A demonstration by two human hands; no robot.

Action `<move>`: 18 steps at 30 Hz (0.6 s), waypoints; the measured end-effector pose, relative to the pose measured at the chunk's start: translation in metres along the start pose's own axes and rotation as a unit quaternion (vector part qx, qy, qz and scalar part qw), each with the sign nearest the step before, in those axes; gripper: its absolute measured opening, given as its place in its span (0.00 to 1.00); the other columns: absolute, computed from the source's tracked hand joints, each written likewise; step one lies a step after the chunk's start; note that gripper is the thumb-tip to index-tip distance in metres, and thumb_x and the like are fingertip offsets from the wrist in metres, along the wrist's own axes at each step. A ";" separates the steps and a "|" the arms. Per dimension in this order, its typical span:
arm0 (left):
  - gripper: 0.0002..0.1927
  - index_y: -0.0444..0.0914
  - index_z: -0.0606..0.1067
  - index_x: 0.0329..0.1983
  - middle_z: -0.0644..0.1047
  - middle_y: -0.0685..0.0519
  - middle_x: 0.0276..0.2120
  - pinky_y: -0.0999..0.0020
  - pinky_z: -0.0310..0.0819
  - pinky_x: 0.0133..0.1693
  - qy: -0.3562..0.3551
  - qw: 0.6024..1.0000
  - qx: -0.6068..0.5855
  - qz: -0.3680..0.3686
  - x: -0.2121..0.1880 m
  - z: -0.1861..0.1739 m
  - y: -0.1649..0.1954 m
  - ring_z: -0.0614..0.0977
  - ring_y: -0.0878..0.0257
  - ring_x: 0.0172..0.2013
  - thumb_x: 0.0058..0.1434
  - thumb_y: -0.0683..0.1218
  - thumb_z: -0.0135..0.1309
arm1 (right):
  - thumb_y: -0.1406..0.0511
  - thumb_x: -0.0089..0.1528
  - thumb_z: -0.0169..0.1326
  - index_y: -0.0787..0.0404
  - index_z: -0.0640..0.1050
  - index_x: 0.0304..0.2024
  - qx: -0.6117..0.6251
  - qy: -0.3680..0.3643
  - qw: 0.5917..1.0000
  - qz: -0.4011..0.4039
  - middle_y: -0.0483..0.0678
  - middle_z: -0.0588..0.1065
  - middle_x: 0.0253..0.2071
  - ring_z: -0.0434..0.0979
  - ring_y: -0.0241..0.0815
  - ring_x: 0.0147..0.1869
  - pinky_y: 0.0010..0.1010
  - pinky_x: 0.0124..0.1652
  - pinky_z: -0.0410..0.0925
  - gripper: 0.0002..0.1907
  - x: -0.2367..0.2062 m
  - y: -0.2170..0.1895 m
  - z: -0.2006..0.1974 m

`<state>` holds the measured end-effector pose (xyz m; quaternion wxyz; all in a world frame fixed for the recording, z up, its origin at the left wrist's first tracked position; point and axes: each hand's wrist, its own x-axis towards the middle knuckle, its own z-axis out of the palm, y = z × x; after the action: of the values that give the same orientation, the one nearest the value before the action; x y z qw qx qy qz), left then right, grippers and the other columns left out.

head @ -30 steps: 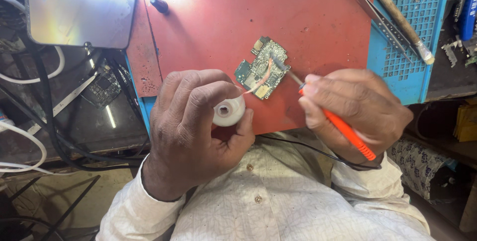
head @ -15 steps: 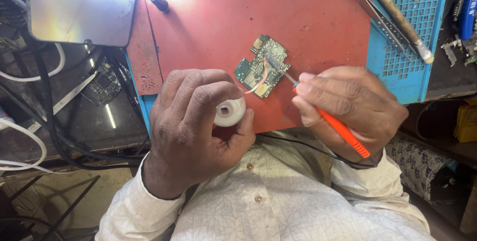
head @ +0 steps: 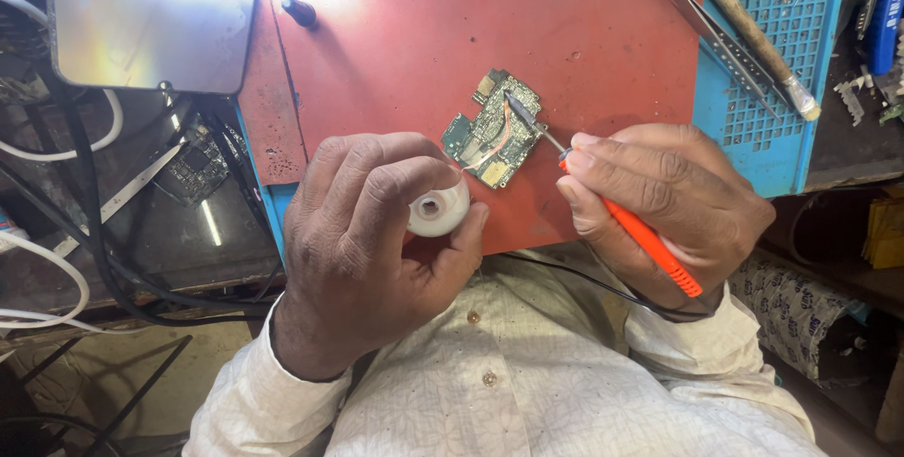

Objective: The person repairs a circuit board at a workbench. They hold the board steady with one hand while using a soldering iron on its components, apply flux paste from a tube, feed solder wire to the joints, trim a wire with cutters, and finally pick up the board and handle a precision screwdriver-like tool.

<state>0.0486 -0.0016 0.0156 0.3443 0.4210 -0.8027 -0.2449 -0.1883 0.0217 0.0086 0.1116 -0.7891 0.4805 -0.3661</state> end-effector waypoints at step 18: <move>0.21 0.40 0.69 0.50 0.75 0.51 0.45 0.60 0.72 0.45 -0.004 1.000 0.000 -0.007 -0.006 -0.003 -0.001 0.78 0.54 0.45 0.59 0.44 0.68 | 0.73 0.60 0.67 0.65 0.81 0.43 0.030 0.028 0.997 0.070 0.53 0.81 0.40 0.83 0.48 0.44 0.30 0.40 0.77 0.10 -0.015 -0.004 0.006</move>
<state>0.0533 0.0026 0.0150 0.3389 0.4259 -0.8011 -0.2490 -0.1858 0.0348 -0.0003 0.1469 -0.7396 0.5263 -0.3930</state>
